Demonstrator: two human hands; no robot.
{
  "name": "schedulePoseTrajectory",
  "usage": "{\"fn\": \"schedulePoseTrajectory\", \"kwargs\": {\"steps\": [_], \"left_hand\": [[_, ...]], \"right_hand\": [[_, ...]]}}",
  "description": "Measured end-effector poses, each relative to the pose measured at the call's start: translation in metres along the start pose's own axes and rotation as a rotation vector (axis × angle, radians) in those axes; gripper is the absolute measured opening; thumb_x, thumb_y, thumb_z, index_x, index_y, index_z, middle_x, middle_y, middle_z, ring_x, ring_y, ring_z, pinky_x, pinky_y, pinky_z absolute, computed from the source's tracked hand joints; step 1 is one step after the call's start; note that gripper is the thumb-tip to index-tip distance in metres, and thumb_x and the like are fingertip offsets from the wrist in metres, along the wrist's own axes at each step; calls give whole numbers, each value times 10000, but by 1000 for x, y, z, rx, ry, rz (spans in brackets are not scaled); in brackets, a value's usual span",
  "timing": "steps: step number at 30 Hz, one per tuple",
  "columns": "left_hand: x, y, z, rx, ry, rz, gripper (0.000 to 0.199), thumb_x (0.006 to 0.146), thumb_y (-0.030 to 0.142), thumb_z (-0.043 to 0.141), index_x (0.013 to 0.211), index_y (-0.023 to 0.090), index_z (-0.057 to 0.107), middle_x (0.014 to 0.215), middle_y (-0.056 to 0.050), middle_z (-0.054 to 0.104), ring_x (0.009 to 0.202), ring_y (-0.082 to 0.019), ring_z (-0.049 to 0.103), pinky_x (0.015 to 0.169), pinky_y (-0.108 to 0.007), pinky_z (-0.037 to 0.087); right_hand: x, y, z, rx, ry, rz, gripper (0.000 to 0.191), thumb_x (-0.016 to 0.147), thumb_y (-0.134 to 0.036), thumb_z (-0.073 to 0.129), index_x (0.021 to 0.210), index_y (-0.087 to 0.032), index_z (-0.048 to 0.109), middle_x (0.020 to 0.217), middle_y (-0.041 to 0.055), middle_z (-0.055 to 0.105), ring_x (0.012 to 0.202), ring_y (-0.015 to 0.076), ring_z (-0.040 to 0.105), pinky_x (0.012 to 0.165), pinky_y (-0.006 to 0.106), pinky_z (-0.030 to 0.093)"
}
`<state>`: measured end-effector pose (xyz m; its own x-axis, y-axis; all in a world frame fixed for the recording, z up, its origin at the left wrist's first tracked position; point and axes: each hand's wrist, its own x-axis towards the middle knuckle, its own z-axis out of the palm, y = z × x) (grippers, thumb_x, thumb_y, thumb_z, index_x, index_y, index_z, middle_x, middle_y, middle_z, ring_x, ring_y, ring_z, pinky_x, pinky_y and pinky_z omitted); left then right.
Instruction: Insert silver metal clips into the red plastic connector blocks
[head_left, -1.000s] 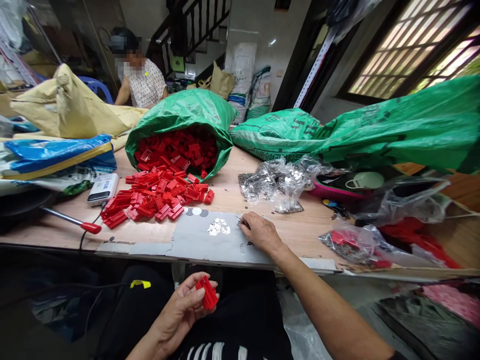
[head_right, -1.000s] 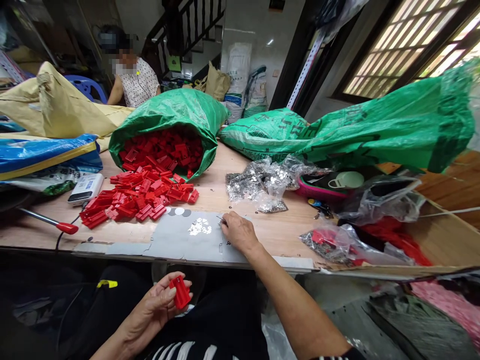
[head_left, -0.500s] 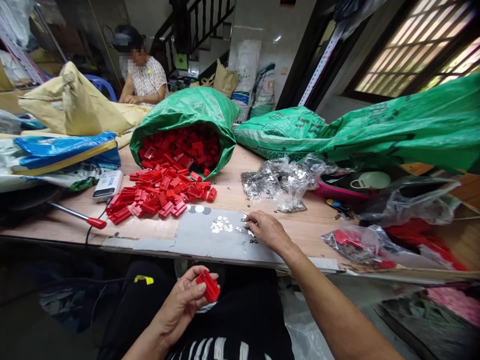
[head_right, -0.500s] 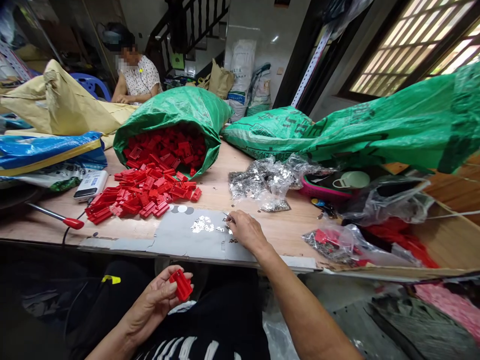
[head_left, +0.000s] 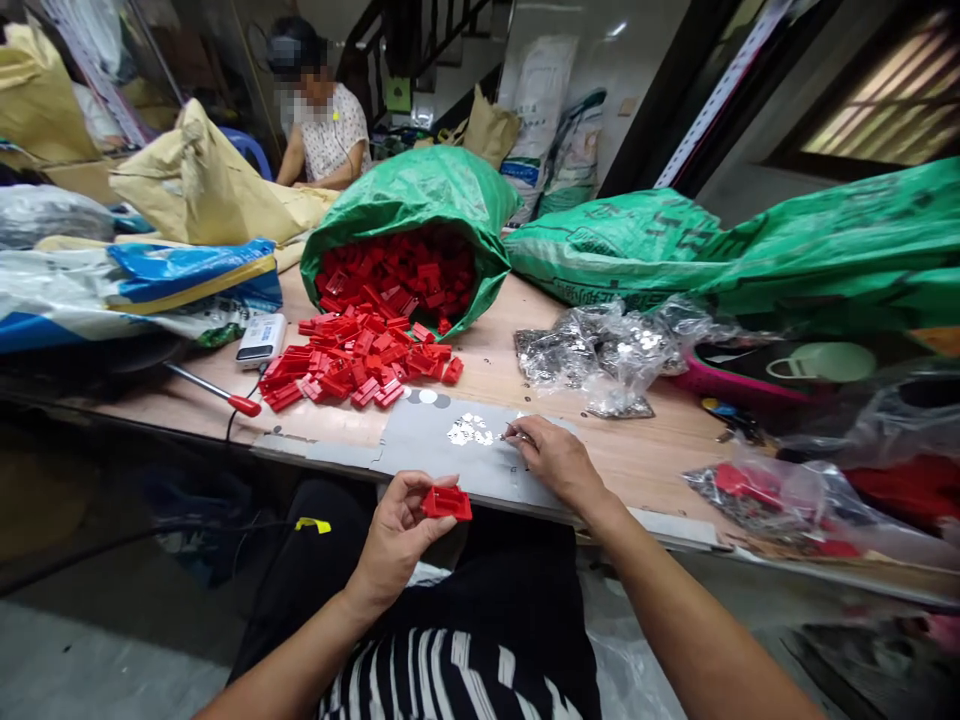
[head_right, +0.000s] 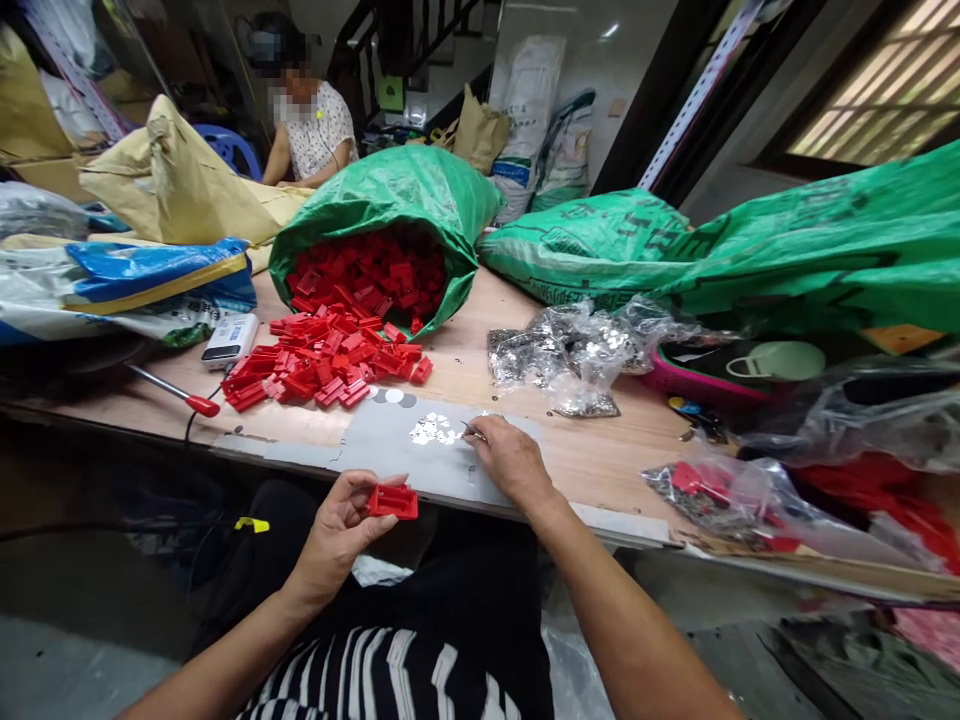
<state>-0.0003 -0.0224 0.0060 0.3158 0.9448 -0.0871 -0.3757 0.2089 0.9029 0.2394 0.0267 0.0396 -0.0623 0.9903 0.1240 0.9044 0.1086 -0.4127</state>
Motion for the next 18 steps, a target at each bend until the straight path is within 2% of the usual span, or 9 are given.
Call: {"fn": "schedulePoseTrajectory", "kwargs": {"steps": [3,6,9,12,18], "left_hand": [[1,1,4,82,24,94,293,750,184,708,949,205,493,1170,-77,679,1010,-178,661,928,-323,487],[2,1,7,163,38,169,300,770,199,690,1015,207,518,1182,-76,669,1042,-187,649,949,-336,483],[3,0,8,290,56,245,342,778,216,681,1096,209,555,1173,-74,668,1076,-198,631,954,-329,482],[2,2,8,393,68,304,347,780,224,674,1117,217,593,1163,-68,672,1065,-208,635,945,-326,487],[-1,6,12,394,82,331,336,756,205,688,1089,241,653,1151,-56,680,1079,-235,626,969,-337,473]], "right_hand": [[-10,-14,-2,254,-15,-41,100,889,-274,511,883,-224,598,789,-5,648,694,141,574,647,240,407],[-25,-34,-4,390,-55,-83,150,898,-334,514,863,-209,591,672,-29,564,585,112,486,566,222,371],[-37,-51,-5,426,-48,-100,157,895,-333,528,858,-197,596,648,-30,543,566,103,457,545,217,362],[-43,-61,-3,410,-22,-144,125,890,-292,536,851,-199,609,684,-6,587,602,116,502,582,227,393],[-45,-67,7,398,-36,-191,114,888,-272,521,830,-225,608,768,37,637,694,165,582,662,278,451]]}}
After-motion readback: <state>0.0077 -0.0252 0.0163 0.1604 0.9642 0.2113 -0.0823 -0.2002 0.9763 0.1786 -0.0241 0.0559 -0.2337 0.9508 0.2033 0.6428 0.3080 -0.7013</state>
